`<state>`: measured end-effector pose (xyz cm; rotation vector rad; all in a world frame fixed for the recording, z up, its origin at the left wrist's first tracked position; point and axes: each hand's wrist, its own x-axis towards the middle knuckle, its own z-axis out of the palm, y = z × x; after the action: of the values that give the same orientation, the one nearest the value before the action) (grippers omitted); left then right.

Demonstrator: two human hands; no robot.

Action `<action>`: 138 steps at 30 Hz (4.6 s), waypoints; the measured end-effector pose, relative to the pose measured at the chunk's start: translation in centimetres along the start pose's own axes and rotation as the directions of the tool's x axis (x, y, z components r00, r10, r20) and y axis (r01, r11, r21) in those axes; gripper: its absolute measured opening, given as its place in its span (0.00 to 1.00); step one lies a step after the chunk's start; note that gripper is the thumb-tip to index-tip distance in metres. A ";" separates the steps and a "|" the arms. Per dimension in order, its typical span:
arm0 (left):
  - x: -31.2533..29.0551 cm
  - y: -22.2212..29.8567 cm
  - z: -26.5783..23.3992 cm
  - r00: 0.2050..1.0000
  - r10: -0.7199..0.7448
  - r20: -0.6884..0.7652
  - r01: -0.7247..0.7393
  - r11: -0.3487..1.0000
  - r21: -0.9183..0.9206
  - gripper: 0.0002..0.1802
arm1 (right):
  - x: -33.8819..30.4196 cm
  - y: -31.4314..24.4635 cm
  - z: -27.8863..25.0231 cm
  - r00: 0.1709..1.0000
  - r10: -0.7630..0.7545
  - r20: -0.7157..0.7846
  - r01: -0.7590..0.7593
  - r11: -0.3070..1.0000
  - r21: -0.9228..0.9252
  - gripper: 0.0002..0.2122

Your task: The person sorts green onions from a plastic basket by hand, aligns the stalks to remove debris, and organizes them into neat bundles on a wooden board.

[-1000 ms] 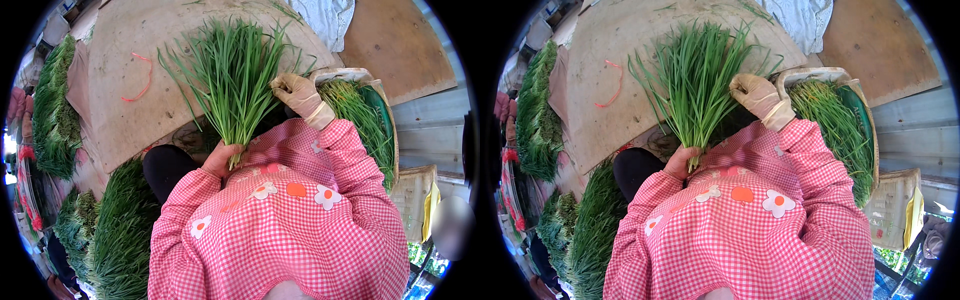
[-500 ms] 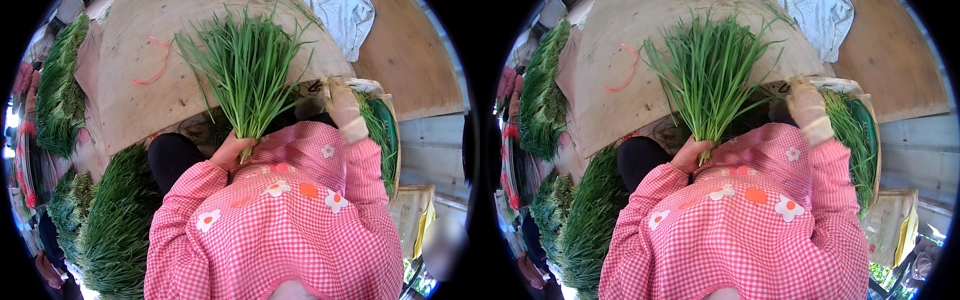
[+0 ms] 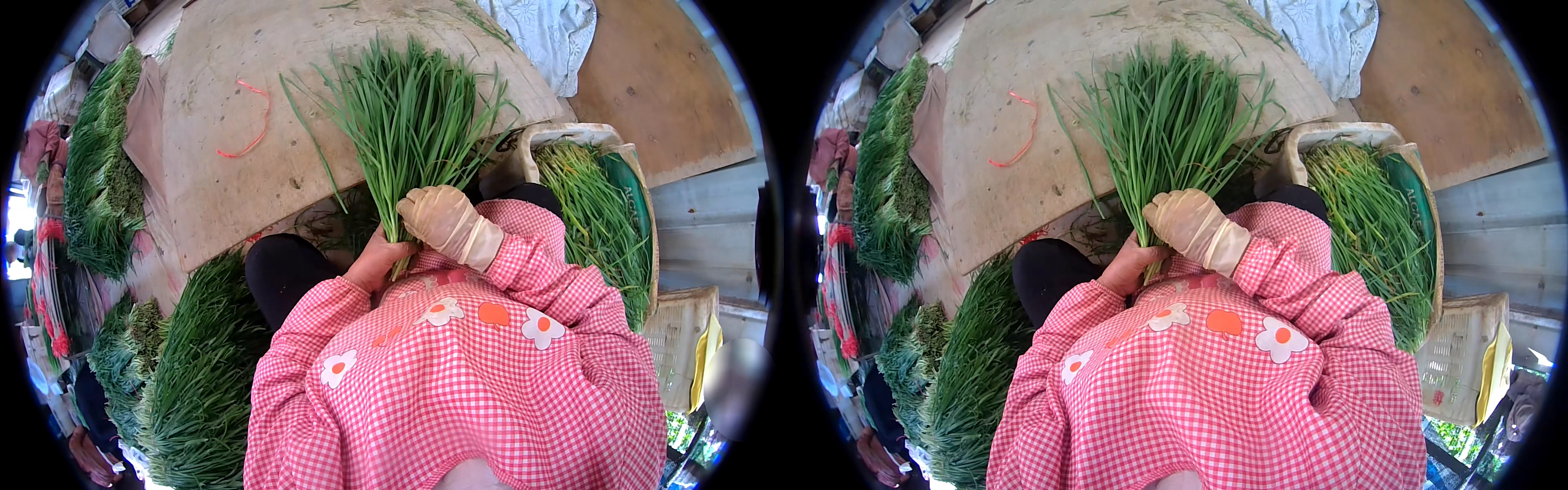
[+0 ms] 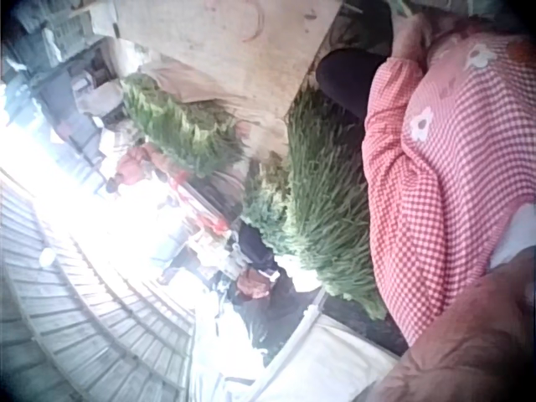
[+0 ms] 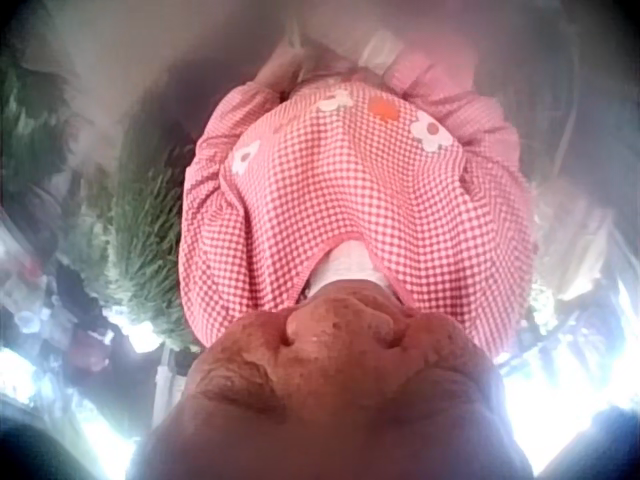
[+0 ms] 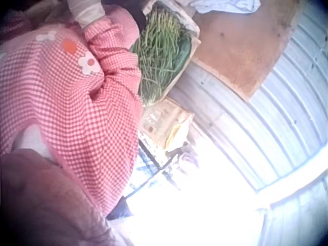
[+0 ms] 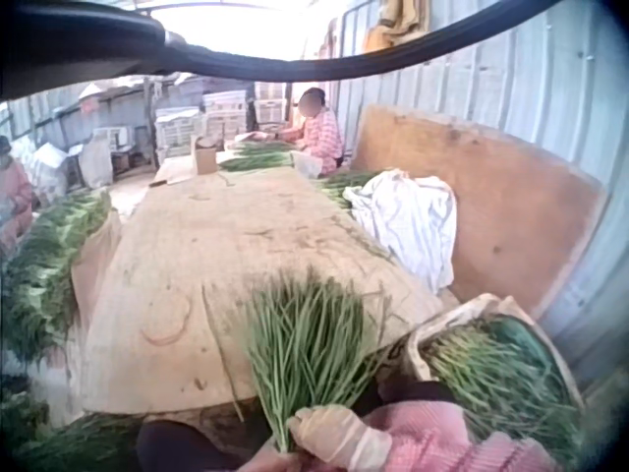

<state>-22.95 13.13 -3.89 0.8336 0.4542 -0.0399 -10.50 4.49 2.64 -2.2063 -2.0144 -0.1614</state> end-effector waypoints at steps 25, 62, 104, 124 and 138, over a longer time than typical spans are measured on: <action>-0.9 1.8 0.5 0.997 -0.071 0.011 0.072 0.989 -0.129 0.27 | -5.2 13.9 -19.8 0.651 0.630 -0.423 -0.691 0.722 0.012 0.07; -1.4 2.4 2.3 0.971 -0.099 0.219 0.212 0.779 -0.591 0.18 | -5.8 3.5 -0.5 0.829 -0.232 0.509 -0.559 -0.344 0.754 0.36; 0.9 7.2 2.5 0.952 0.270 -0.145 -0.295 0.937 -0.187 0.18 | 0.1 -1.6 -6.1 0.897 0.220 0.384 -0.394 0.793 0.465 0.37; 5.4 20.8 5.4 0.712 0.666 0.222 -0.603 0.419 0.679 0.43 | 12.1 7.5 -10.4 0.938 0.304 -0.170 0.087 0.267 0.960 0.31; 6.7 20.4 1.6 0.485 0.874 -0.019 -0.552 0.323 0.769 0.21 | 16.3 5.2 -14.5 0.977 0.084 0.195 -0.152 0.917 0.369 0.31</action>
<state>-12.04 26.72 8.75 1.7800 0.4318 0.9642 -3.54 17.32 19.65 -2.1363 -1.7913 0.4208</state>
